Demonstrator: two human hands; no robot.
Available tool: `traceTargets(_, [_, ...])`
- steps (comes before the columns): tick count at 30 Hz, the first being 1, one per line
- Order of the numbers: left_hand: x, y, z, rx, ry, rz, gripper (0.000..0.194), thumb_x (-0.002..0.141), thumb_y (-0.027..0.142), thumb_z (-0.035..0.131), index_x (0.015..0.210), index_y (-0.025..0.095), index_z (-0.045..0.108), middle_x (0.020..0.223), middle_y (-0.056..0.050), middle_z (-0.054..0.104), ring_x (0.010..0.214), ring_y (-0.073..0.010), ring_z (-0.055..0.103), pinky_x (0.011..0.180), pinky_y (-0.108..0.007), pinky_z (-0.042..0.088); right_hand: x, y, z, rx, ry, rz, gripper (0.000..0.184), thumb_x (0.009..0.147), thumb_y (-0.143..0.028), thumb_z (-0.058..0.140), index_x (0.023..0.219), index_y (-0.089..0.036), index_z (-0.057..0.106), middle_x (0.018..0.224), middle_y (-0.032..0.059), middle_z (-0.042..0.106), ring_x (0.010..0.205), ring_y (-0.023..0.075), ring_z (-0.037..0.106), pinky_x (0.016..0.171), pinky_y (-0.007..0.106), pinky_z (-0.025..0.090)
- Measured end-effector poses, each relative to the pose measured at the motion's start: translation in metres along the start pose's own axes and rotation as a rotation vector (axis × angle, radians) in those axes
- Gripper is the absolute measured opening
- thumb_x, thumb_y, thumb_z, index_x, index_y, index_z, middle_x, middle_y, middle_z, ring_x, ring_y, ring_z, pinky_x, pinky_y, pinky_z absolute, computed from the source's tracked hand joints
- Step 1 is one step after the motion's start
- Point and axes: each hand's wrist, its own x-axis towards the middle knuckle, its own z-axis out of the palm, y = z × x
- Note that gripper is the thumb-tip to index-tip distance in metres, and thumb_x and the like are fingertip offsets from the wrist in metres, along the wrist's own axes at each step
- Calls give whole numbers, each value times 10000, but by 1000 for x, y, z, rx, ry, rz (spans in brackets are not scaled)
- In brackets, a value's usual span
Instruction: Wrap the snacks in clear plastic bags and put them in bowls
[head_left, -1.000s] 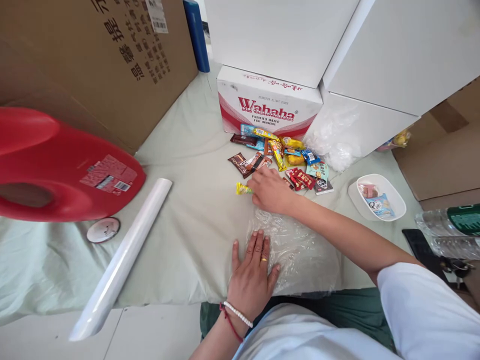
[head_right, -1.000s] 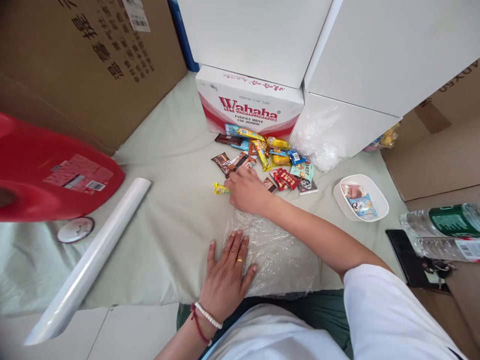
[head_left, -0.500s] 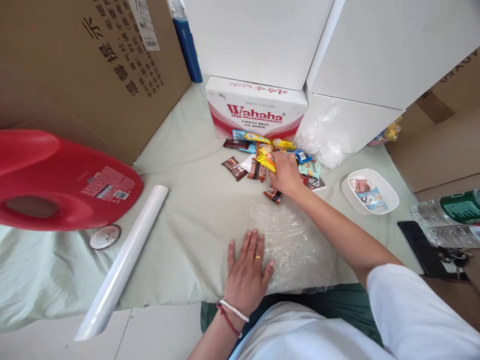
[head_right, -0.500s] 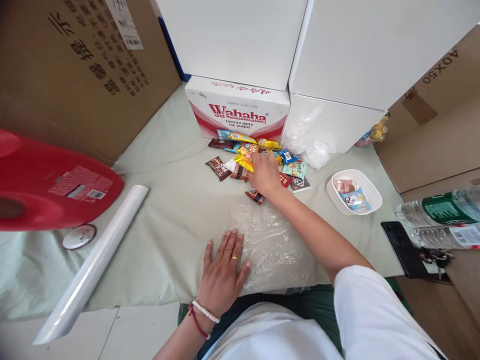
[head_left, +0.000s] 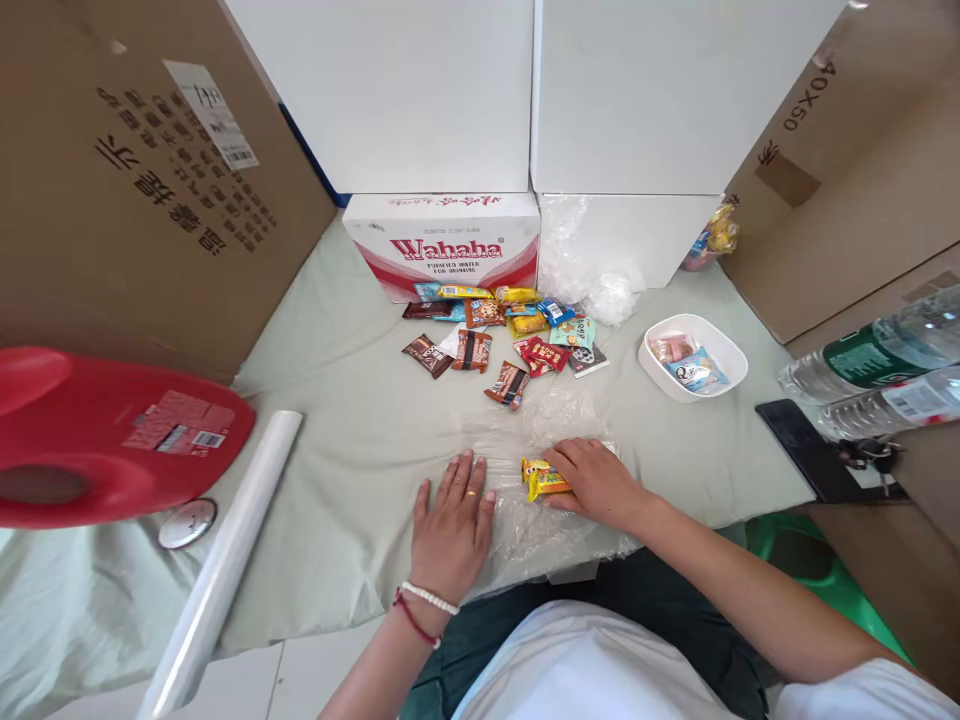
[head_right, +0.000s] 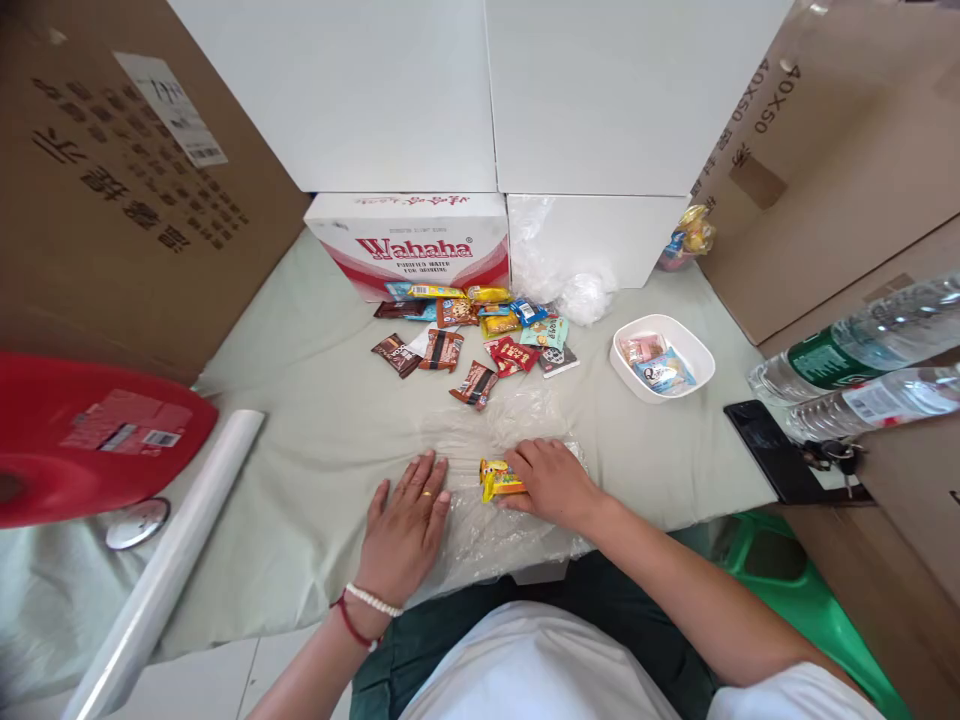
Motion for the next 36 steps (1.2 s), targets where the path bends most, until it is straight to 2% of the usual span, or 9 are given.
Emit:
traceTargets(7, [27,-29,-7,22,-48,113,518,1057,423,347,1491,246,568,1567,-85,538,1367,-291,568,1081,-467,445,6,-5,-15,-59,-12,-21,583,1007,-598,541,1356,-131,572,1191,151,654,1026,299,599,848,428,447])
traceTargets(13, [17,-31,3,30,4,117,569,1051,387,359,1595,228,404,1636,-115,422,1528,-341,383,1247,-668,113,32,-18,-23,-83,111,-11,604,1019,-572,522,1418,-120,536,1216,179,645,1054,330,555,885,482,423])
traceTargets(17, [13,-27,3,-6,-16,106,575,1054,388,353,1604,221,381,1650,-134,386,1510,-325,417,1253,-690,67,41,-25,-13,-51,69,-31,582,976,-536,627,1392,-133,564,1262,175,639,1211,351,506,1043,522,382])
traceTargets(19, [13,-27,2,-26,-20,95,575,1053,390,359,1603,222,383,1651,-129,385,1521,-320,402,1259,-694,48,50,-23,-23,-19,61,-47,580,986,-566,596,1389,-150,572,1330,172,617,1297,350,467,1101,518,359])
traceTargets(22, [14,-28,0,-56,-29,87,579,1051,389,367,1602,210,385,1661,-113,365,1537,-309,376,1272,-677,-3,95,-12,-59,-10,72,21,483,1057,-547,439,1303,-174,624,1292,154,632,1209,319,544,992,441,455])
traceTargets(25, [14,-30,-2,-81,-33,83,583,1049,392,376,1597,196,393,1668,-95,350,1542,-301,363,1281,-646,-61,179,6,-92,-95,154,200,384,1087,-405,374,1277,-180,620,1257,158,631,1047,291,633,850,391,498])
traceTargets(30, [15,-30,-3,-135,-45,46,574,1048,430,373,1586,235,424,1659,-71,377,1546,-278,360,1300,-606,-52,316,34,-92,-203,231,348,354,1017,-189,460,1341,-86,559,1331,227,591,1043,311,654,848,405,511])
traceTargets(33, [15,-29,-4,-157,-57,29,570,1047,448,381,1579,252,437,1649,-76,399,1541,-277,371,1303,-608,-22,345,36,-90,-198,184,343,317,1019,-130,399,1251,-57,602,1270,230,609,1091,312,634,911,437,513])
traceTargets(36, [15,-28,-6,-181,-86,19,576,1048,450,386,1590,257,415,1650,-86,400,1545,-283,366,1297,-631,0,324,26,-103,-197,321,251,333,1061,-228,346,1265,-76,561,1312,213,559,1279,373,498,1010,530,477])
